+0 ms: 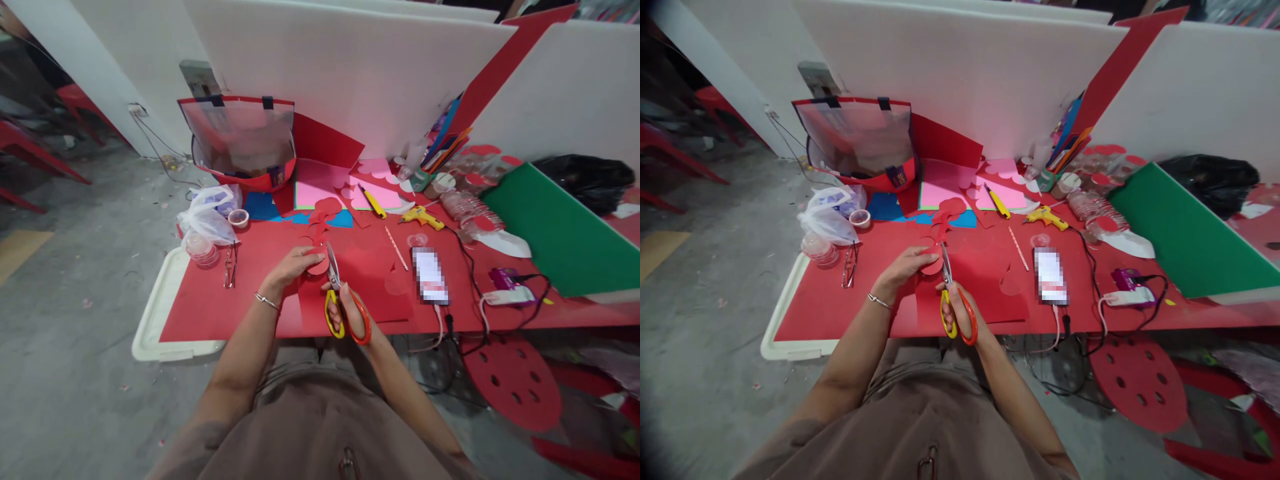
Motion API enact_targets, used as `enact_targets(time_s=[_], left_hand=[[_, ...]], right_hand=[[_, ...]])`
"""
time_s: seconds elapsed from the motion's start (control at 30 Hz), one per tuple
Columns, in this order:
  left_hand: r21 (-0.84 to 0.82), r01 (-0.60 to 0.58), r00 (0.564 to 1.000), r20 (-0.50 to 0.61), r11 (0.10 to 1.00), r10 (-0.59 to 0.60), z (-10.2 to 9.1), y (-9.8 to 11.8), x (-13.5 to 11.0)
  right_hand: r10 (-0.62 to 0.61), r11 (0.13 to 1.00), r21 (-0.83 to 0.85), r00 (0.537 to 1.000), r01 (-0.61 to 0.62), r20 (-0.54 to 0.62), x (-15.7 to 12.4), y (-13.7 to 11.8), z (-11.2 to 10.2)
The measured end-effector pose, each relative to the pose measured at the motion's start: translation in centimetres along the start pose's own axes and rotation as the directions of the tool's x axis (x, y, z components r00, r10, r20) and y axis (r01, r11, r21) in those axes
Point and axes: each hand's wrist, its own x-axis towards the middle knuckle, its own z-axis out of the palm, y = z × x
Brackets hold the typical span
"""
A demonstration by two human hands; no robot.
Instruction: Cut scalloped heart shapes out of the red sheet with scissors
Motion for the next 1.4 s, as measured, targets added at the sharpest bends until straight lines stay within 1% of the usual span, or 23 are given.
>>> enact_targets(time_s=[0.37, 0.57, 0.77, 0.97, 1.13, 1.3, 1.4], left_hand=[[-0.009, 0.012, 1.0, -0.021, 1.0, -0.012, -0.2, -0.1, -0.1], [-0.038, 0.024, 1.0, -0.001, 0.999, -0.024, -0.3, -0.1, -0.2], [-0.072, 0.036, 0.999, 0.009, 0.997, -0.035, -0.6, -0.5, -0.1], [-0.061, 0.031, 0.999, 0.022, 0.998, -0.03, -0.4, -0.4, -0.2], [-0.05, 0.039, 0.997, 0.069, 0.998, -0.036, -0.4, -0.4, -0.3], [-0.017, 0.056, 0.998, 0.033, 0.998, -0.056, -0.9, -0.6, 0.0], [-0.021, 0.06, 0.997, 0.043, 0.998, -0.059, -1.0, -0.6, 0.0]], right_hand=[[0.007, 1.0, -0.013, 1.0, -0.007, 0.004, -0.5, 0.0, -0.2], [-0.01, 0.999, -0.034, 1.0, 0.01, 0.019, -0.7, -0.2, -0.2], [-0.01, 0.998, -0.066, 1.0, 0.01, 0.011, -1.0, -0.5, -0.1], [-0.008, 0.995, -0.104, 1.0, 0.009, 0.008, -1.3, -1.1, 0.2], [-0.018, 0.99, -0.136, 1.0, 0.02, 0.017, -1.3, -1.6, 0.4], [-0.006, 0.99, -0.143, 1.0, 0.007, 0.008, -1.3, -1.6, 0.4], [0.006, 0.992, -0.127, 1.0, -0.005, 0.005, -1.3, -1.6, 0.4]])
